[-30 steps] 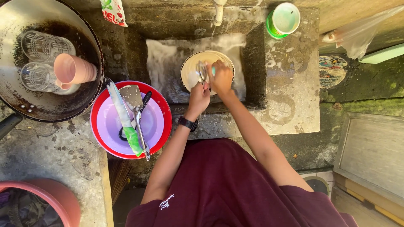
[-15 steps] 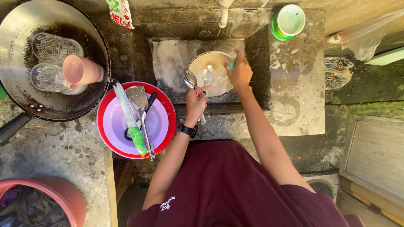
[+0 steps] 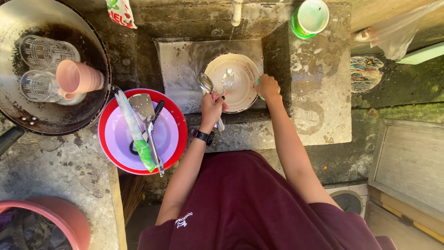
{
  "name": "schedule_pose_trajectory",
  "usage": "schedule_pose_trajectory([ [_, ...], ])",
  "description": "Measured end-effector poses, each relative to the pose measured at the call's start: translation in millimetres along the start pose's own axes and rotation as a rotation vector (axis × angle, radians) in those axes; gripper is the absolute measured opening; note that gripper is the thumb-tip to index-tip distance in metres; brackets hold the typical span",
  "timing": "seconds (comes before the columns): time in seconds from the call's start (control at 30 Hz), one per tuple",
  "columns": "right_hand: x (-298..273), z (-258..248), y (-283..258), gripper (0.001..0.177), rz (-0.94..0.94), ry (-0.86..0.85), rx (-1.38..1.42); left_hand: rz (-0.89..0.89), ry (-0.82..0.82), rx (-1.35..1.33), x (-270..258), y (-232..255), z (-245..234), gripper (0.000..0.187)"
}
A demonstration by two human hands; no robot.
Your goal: The person is washing various kitchen items including plates, bowls, and spoons in a sink.
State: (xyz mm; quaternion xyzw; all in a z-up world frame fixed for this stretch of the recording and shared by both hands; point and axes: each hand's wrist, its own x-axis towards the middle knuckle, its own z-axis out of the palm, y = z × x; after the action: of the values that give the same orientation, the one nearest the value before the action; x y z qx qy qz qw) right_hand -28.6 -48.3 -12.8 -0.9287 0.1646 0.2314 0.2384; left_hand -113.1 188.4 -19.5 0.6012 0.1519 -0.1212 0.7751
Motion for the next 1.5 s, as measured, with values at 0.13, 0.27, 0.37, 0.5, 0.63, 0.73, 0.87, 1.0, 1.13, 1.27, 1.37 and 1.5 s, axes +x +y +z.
schedule_pose_trajectory([
  [0.13, -65.6, -33.5, -74.9, 0.055, -0.451, 0.492, 0.199, 0.021, -0.026, 0.03, -2.7, 2.4, 8.9, 0.022],
  [0.27, -73.2, -10.7, -107.3, 0.034, -0.567, 0.447, 0.183, 0.079, -0.027, 0.194, -20.3, 29.7, 30.2, 0.02],
  [0.37, -63.0, -2.9, -115.0, 0.042, -0.595, 0.487, -0.024, 0.2, 0.067, 0.454, -36.4, 37.5, 44.1, 0.016],
  [0.5, -47.4, -4.0, -121.2, 0.057, -0.539, 0.415, -0.101, 0.293, 0.18, 0.534, -42.3, 30.8, 55.3, 0.014],
  [0.63, -15.3, 8.0, -121.3, 0.055, -0.526, 0.458, 0.027, 0.309, 0.198, 0.509, -41.6, 40.3, 57.7, 0.016],
  [0.73, 8.6, 10.3, -117.5, 0.059, -0.215, 0.333, 0.418, 0.322, 0.181, 0.448, -47.9, 74.8, 58.3, 0.018],
  [0.87, -5.6, -13.4, -106.8, 0.045, 0.126, -0.007, 1.762, -0.064, -0.046, -0.193, -41.1, 101.2, 41.5, 0.026],
  [1.0, -23.9, -13.6, -95.0, 0.047, -0.233, -0.972, 2.036, -0.378, -0.301, -0.58, -3.2, 55.2, -1.3, 0.034],
  [1.13, -35.9, -45.4, -108.8, 0.057, -0.122, -0.921, 2.061, -0.484, -0.423, -0.625, -21.0, 81.7, -10.6, 0.032],
  [1.27, -45.0, -89.5, -124.4, 0.043, -0.055, -0.244, 1.213, -0.496, -0.444, -0.419, -42.9, 93.3, -19.5, 0.032],
  [1.37, -49.3, -70.7, -119.5, 0.041, -0.58, 0.168, 0.439, -0.447, -0.358, -0.24, -50.0, 102.8, -17.5, 0.031],
  [1.5, -66.7, -1.7, -113.1, 0.016, -0.918, 0.134, -0.399, -0.088, -0.224, 0.226, -41.6, 83.1, -10.9, 0.022],
])
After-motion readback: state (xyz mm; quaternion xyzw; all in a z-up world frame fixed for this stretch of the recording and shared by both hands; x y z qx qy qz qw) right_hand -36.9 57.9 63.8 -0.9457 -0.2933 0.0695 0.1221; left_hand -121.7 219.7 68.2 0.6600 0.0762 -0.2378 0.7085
